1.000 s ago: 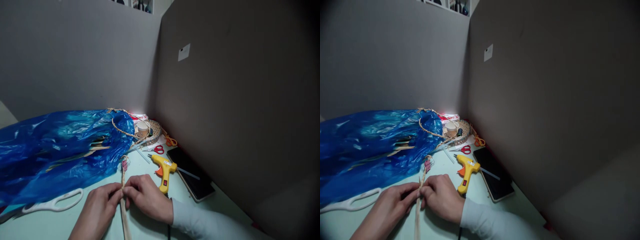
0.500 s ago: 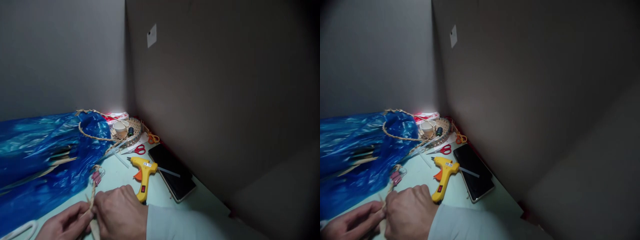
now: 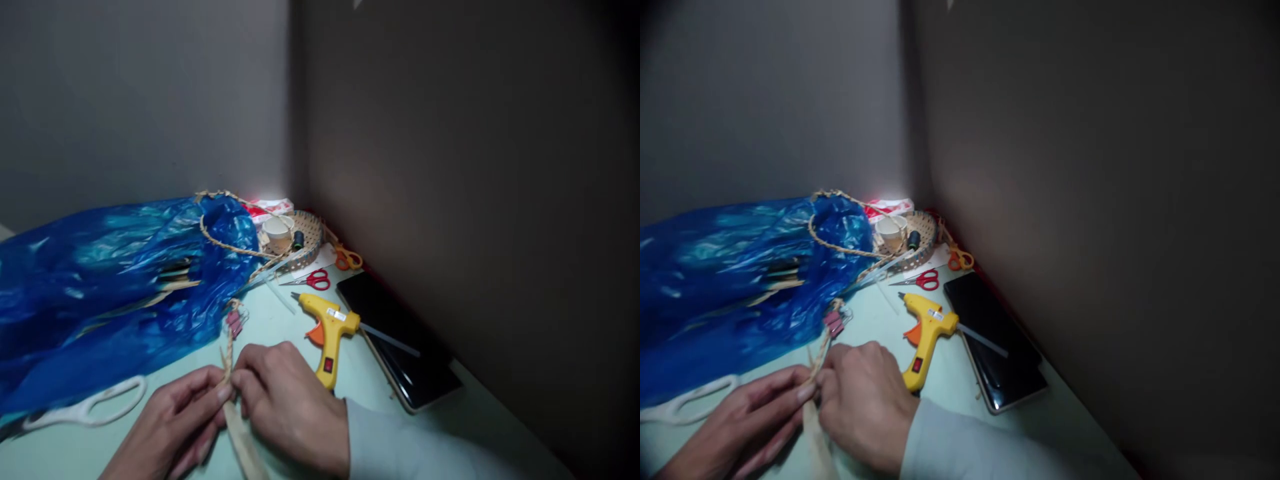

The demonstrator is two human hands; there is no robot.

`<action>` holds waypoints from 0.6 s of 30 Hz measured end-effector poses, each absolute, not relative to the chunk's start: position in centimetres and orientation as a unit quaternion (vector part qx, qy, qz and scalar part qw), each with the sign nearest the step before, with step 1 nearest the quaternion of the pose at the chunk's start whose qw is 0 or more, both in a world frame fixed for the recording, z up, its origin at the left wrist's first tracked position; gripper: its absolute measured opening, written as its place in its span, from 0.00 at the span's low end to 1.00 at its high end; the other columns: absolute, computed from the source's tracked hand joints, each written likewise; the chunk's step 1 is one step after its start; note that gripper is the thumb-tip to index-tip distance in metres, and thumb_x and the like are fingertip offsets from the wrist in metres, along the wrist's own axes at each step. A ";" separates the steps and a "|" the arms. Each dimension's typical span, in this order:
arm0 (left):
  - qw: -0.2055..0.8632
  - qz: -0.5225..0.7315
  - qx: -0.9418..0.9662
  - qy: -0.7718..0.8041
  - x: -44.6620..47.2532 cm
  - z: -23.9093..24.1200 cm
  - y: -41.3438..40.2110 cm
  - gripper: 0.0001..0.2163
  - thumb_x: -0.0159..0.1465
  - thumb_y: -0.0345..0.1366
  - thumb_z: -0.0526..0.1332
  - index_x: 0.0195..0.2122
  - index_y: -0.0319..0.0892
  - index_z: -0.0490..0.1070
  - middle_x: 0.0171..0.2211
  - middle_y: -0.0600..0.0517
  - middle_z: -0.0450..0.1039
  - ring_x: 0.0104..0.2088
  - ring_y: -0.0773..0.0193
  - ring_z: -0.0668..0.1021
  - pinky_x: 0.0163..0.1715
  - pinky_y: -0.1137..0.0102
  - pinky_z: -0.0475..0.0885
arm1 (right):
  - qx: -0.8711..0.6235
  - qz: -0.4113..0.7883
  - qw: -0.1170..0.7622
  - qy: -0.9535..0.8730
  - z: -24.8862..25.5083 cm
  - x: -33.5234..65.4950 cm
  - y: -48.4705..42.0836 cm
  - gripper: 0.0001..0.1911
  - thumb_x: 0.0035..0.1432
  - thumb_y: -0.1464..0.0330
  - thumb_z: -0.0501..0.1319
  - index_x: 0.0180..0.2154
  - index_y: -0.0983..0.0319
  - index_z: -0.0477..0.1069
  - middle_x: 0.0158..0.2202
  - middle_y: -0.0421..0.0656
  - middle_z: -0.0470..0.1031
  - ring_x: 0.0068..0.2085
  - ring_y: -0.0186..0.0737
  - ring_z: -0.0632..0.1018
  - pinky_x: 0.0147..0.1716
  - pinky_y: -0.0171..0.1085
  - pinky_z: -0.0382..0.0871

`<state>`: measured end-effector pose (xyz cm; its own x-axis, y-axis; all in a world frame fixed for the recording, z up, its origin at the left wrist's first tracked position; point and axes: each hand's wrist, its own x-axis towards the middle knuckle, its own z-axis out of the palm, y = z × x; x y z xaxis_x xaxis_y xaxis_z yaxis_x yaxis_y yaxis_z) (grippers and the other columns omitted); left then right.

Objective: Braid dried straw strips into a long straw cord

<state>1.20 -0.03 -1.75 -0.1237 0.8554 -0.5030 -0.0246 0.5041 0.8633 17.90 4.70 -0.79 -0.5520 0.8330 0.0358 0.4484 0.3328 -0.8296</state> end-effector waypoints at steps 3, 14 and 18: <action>0.580 0.363 0.352 0.638 1.3 -0.9 -0.1 0.13 0.52 0.45 0.71 0.30 0.44 0.73 0.18 0.60 0.60 0.18 0.72 0.59 0.17 0.76 0.54 | -0.389 0.459 0.240 -0.762 -0.6 17.9 5.0 0.11 0.62 0.71 0.54 0.30 0.63 0.73 0.26 0.43 0.77 0.29 0.36 0.76 0.33 0.32 0.63; 0.583 0.365 0.398 0.607 1.3 -1.1 0.0 0.10 0.55 0.43 0.68 0.29 0.42 0.71 0.20 0.61 0.58 0.18 0.74 0.55 0.17 0.77 0.45 | -0.353 0.478 0.246 -0.766 -0.5 18.2 5.4 0.11 0.63 0.73 0.53 0.30 0.63 0.71 0.26 0.39 0.76 0.28 0.32 0.71 0.32 0.32 0.60; 0.558 0.358 0.428 0.614 1.0 -1.3 0.0 0.10 0.57 0.42 0.67 0.29 0.42 0.70 0.22 0.59 0.61 0.20 0.73 0.60 0.19 0.78 0.54 | -0.367 0.456 0.245 -0.772 -0.6 18.0 5.4 0.08 0.62 0.71 0.55 0.33 0.63 0.72 0.26 0.39 0.75 0.27 0.32 0.69 0.28 0.32 0.55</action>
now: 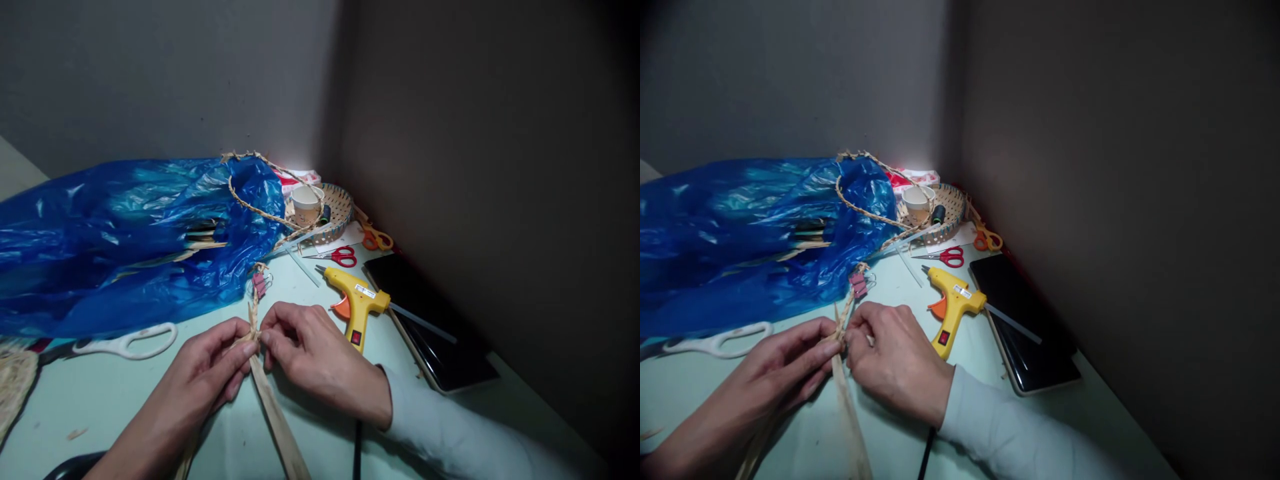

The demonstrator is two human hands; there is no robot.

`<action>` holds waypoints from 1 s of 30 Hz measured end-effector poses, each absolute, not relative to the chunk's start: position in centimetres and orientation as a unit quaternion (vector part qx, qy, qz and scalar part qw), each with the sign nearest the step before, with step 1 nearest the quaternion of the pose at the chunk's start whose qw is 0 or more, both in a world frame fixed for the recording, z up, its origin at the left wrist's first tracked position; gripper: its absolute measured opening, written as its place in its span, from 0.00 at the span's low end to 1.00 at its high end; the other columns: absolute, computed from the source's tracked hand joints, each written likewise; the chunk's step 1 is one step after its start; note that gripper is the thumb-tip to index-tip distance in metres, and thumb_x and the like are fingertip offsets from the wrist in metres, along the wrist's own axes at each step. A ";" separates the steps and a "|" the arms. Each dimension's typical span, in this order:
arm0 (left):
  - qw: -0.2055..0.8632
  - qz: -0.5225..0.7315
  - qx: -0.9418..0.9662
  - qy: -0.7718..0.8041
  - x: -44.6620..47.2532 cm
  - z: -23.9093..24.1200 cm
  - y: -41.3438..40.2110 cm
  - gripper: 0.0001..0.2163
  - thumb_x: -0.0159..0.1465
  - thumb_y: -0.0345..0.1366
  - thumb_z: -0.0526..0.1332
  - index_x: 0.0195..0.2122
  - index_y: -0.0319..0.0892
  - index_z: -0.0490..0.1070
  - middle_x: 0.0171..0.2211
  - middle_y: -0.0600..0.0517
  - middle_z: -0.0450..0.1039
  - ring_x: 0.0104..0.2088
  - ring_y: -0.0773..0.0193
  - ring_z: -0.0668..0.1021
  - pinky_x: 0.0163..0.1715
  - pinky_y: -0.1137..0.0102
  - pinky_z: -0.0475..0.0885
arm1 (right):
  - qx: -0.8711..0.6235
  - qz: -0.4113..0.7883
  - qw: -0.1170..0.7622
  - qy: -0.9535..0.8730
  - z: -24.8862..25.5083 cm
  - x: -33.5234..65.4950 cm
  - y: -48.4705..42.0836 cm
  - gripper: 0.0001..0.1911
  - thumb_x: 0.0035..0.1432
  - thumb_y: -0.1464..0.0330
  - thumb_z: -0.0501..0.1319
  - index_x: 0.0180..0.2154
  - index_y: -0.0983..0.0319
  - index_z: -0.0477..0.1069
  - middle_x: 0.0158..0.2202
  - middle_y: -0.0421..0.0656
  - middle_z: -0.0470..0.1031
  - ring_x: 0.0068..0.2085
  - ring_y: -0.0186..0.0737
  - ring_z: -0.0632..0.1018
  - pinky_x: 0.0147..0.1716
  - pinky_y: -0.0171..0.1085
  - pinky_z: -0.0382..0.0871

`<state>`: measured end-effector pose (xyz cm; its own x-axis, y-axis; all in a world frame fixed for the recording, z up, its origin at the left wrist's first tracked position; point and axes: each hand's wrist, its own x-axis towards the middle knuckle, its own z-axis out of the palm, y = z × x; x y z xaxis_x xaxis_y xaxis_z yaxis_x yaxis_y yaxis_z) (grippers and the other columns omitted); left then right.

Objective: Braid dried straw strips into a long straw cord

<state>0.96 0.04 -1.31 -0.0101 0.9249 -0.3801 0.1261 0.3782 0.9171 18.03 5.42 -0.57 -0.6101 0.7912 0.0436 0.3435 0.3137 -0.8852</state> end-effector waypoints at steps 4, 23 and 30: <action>0.495 0.351 0.482 0.632 1.0 -1.3 -0.1 0.12 0.58 0.44 0.65 0.26 0.42 0.69 0.20 0.59 0.61 0.19 0.72 0.61 0.19 0.77 0.56 | -0.386 0.440 0.234 -0.776 -0.5 17.9 5.3 0.07 0.61 0.69 0.58 0.32 0.64 0.72 0.25 0.39 0.72 0.27 0.32 0.68 0.27 0.33 0.53; 0.541 0.367 0.396 0.645 1.0 -1.5 0.5 0.14 0.55 0.46 0.66 0.25 0.39 0.72 0.18 0.58 0.65 0.14 0.77 0.57 0.15 0.78 0.47 | -0.387 0.409 0.193 -0.803 -0.4 18.2 4.7 0.07 0.63 0.70 0.56 0.36 0.62 0.73 0.29 0.42 0.78 0.29 0.36 0.74 0.30 0.34 0.59; 0.559 0.368 0.385 0.636 0.8 -1.5 0.6 0.15 0.54 0.48 0.67 0.26 0.39 0.73 0.17 0.58 0.65 0.14 0.77 0.59 0.14 0.80 0.48 | -0.411 0.371 0.212 -0.805 -0.4 18.4 4.7 0.10 0.64 0.67 0.55 0.35 0.61 0.73 0.28 0.42 0.76 0.27 0.35 0.72 0.28 0.33 0.56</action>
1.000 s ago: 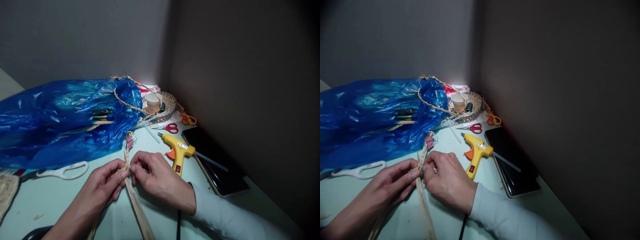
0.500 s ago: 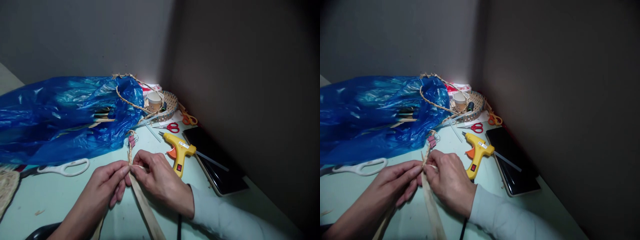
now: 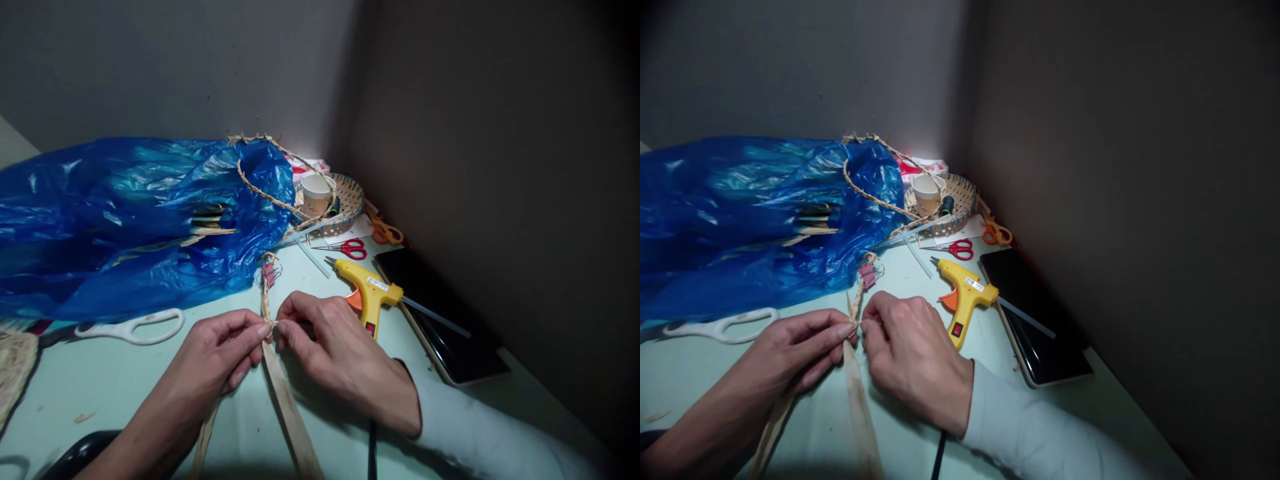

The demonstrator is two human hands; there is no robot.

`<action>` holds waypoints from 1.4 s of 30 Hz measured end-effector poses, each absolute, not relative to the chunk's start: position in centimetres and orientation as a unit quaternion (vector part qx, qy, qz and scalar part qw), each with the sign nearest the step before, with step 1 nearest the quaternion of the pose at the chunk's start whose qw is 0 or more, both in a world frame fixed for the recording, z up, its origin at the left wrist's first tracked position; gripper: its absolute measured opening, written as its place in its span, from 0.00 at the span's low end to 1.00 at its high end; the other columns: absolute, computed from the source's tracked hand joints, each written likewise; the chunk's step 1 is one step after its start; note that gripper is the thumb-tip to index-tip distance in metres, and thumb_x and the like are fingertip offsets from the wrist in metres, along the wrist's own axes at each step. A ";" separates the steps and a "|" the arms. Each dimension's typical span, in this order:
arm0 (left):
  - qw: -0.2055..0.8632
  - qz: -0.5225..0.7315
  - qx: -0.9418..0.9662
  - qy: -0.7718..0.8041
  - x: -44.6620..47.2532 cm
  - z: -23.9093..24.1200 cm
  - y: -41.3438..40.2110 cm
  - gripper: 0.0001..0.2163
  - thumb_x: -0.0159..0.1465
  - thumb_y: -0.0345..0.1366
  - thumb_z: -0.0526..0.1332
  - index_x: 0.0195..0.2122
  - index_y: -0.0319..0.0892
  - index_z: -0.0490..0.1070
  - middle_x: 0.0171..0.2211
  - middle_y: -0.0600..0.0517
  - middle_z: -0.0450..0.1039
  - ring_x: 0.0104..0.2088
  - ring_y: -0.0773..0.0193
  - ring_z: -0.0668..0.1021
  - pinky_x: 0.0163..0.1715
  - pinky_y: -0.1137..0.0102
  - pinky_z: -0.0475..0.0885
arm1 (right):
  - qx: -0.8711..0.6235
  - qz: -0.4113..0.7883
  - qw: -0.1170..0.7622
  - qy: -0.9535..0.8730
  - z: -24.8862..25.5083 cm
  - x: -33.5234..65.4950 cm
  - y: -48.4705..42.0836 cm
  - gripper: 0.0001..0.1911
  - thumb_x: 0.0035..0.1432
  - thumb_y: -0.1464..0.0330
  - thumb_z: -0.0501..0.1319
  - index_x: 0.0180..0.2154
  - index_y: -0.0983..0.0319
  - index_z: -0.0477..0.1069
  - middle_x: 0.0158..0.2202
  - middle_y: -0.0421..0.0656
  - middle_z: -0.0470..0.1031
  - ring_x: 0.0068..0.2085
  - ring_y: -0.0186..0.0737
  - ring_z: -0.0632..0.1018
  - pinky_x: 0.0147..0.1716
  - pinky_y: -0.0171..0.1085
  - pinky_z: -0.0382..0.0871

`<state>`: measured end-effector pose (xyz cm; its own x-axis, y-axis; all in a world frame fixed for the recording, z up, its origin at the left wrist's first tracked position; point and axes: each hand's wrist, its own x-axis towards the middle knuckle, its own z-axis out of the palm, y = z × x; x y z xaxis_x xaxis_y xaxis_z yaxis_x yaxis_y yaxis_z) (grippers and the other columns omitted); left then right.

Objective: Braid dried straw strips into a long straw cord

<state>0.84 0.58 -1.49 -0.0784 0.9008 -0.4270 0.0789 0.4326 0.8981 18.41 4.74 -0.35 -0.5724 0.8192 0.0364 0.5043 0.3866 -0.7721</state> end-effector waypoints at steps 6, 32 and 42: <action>0.575 0.359 0.400 0.616 0.7 -1.6 0.5 0.15 0.56 0.47 0.66 0.24 0.40 0.70 0.15 0.60 0.63 0.14 0.78 0.59 0.15 0.81 0.50 | -0.410 0.389 0.204 -0.799 -0.1 18.1 5.0 0.08 0.63 0.69 0.56 0.33 0.62 0.72 0.25 0.39 0.73 0.26 0.32 0.69 0.28 0.32 0.54; 0.555 0.396 0.431 0.591 1.3 -1.5 1.0 0.15 0.51 0.48 0.64 0.23 0.39 0.71 0.16 0.56 0.69 0.11 0.77 0.59 0.11 0.77 0.45 | -0.322 0.341 0.196 -0.861 0.3 18.5 5.4 0.10 0.66 0.72 0.53 0.34 0.63 0.70 0.29 0.40 0.77 0.29 0.33 0.73 0.31 0.30 0.59; 0.518 0.384 0.465 0.607 1.9 -3.3 1.5 0.12 0.65 0.34 0.57 0.23 0.39 0.67 0.15 0.60 0.65 0.12 0.76 0.60 0.13 0.77 0.54 | -0.333 0.167 0.086 -0.924 4.5 18.0 7.2 0.12 0.66 0.71 0.54 0.33 0.64 0.75 0.26 0.40 0.76 0.27 0.32 0.71 0.26 0.31 0.57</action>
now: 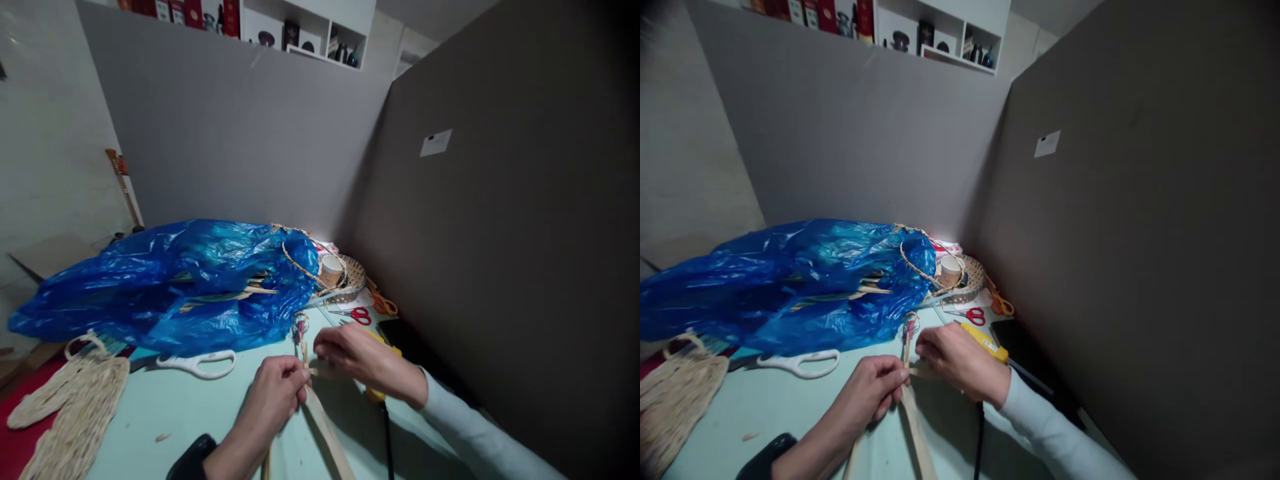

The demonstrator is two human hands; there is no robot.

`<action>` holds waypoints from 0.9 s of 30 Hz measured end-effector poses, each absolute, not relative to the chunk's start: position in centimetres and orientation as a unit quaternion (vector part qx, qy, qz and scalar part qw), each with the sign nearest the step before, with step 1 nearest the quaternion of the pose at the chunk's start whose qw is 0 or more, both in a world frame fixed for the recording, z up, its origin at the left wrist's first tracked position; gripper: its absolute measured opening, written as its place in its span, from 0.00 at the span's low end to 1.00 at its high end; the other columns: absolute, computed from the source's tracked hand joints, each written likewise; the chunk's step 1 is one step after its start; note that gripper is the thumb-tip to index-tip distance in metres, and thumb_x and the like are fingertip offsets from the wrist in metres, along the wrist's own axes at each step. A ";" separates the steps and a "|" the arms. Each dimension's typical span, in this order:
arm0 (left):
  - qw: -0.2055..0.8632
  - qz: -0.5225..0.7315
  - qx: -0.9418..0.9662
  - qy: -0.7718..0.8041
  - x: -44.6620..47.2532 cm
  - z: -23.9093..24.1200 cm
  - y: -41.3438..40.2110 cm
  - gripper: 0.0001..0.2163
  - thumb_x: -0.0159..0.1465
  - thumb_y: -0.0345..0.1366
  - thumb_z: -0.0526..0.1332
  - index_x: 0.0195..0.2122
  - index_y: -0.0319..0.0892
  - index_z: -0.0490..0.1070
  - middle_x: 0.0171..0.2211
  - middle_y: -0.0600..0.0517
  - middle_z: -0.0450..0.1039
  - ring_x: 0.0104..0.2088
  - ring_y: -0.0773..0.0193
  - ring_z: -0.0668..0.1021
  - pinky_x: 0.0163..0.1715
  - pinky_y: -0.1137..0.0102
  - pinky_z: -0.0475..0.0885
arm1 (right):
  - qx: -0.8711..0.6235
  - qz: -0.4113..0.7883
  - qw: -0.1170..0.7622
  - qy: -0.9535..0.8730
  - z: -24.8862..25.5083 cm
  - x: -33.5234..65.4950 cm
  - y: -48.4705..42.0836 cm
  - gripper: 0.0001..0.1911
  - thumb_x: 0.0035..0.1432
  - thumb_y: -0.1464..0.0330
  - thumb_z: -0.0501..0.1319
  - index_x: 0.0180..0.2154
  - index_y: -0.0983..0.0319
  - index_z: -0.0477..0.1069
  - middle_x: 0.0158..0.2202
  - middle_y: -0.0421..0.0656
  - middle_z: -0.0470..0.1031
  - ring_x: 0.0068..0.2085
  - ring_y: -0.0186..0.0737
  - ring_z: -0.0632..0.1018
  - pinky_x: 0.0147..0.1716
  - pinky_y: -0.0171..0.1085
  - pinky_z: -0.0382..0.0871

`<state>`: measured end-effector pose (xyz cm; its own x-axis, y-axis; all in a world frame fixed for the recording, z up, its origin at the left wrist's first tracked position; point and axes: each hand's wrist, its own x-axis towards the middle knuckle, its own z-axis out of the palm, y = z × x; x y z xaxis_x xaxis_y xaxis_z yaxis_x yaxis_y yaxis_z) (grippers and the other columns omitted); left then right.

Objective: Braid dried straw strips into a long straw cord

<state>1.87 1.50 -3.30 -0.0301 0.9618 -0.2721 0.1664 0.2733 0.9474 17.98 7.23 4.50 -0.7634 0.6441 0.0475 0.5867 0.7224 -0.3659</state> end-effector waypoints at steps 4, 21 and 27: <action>0.518 0.355 0.473 0.618 2.0 -3.8 1.7 0.10 0.67 0.41 0.60 0.42 0.39 0.73 0.35 0.52 0.76 0.28 0.67 0.77 0.28 0.68 0.75 | -0.332 0.042 0.110 -0.936 6.3 13.4 10.5 0.15 0.69 0.71 0.50 0.38 0.64 0.75 0.33 0.45 0.78 0.33 0.35 0.76 0.34 0.33 0.62; 0.475 0.313 0.513 0.643 2.0 -2.3 1.2 0.13 0.66 0.41 0.61 0.49 0.40 0.72 0.46 0.48 0.76 0.41 0.58 0.79 0.40 0.59 0.77 | -0.323 -0.109 0.031 -0.940 3.2 2.3 15.7 0.17 0.66 0.64 0.59 0.53 0.64 0.69 0.53 0.49 0.71 0.49 0.45 0.76 0.47 0.48 0.73; 0.483 0.321 0.508 0.637 2.0 -3.2 1.5 0.15 0.66 0.40 0.61 0.52 0.41 0.70 0.50 0.47 0.74 0.44 0.56 0.79 0.42 0.57 0.77 | -0.334 -0.013 0.046 -0.941 5.0 4.3 16.2 0.17 0.66 0.63 0.60 0.53 0.63 0.68 0.52 0.48 0.71 0.48 0.45 0.76 0.46 0.48 0.73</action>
